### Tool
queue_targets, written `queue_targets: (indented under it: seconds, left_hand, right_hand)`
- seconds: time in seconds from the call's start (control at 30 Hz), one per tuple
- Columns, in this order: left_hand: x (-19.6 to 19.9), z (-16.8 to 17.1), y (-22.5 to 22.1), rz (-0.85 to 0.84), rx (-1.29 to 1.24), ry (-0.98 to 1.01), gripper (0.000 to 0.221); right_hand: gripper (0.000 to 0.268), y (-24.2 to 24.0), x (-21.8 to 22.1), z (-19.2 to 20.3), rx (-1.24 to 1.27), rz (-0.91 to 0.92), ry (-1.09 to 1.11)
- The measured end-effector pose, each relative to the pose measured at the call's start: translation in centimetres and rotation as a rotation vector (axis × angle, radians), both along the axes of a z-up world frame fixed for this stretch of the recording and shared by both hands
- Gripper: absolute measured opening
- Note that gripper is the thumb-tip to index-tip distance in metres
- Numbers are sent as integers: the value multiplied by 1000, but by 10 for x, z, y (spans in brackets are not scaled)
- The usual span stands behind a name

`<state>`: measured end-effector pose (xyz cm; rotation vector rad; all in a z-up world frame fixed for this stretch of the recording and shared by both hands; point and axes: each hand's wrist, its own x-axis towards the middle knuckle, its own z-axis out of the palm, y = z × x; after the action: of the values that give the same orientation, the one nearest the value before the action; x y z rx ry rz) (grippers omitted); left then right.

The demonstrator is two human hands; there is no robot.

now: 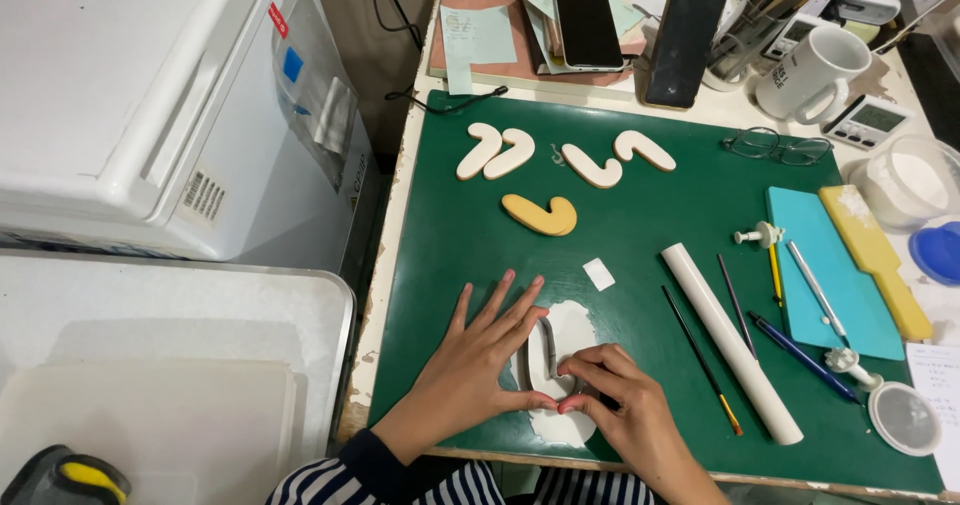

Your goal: Rolling out, cutting, and manually shaping fondant pieces into decorative elements on a workstation.

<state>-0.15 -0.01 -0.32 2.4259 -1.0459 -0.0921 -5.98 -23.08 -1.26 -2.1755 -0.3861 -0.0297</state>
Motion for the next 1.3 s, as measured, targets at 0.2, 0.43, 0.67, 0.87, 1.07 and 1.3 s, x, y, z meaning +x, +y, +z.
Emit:
queue_targets:
  seconds: [0.2,0.43,0.67,0.87,1.07,1.3]
  left_hand:
    - [1,-4,0,3,24,-51,104]
    - [0,-2,1,1,5,-61,104]
    - [0,-1,1,-2,-4,-62,102]
    - [1,-1,1,-4,-1,-58,102]
    - [-1,-1,2,-9,-1,-79,101]
    - [1,-5,1,-2,45,-119,103]
  right_hand:
    - [33,-4,5,-2,-12,102,-100]
    - [34,-8,9,-5,-26,151,-160]
    - [36,-11,14,-4,-35,186,-150]
    - [36,-12,15,-6,-29,199,-158]
    - [38,-12,14,-7,-20,213,-177]
    - [35,-9,13,-1,-31,226,-214]
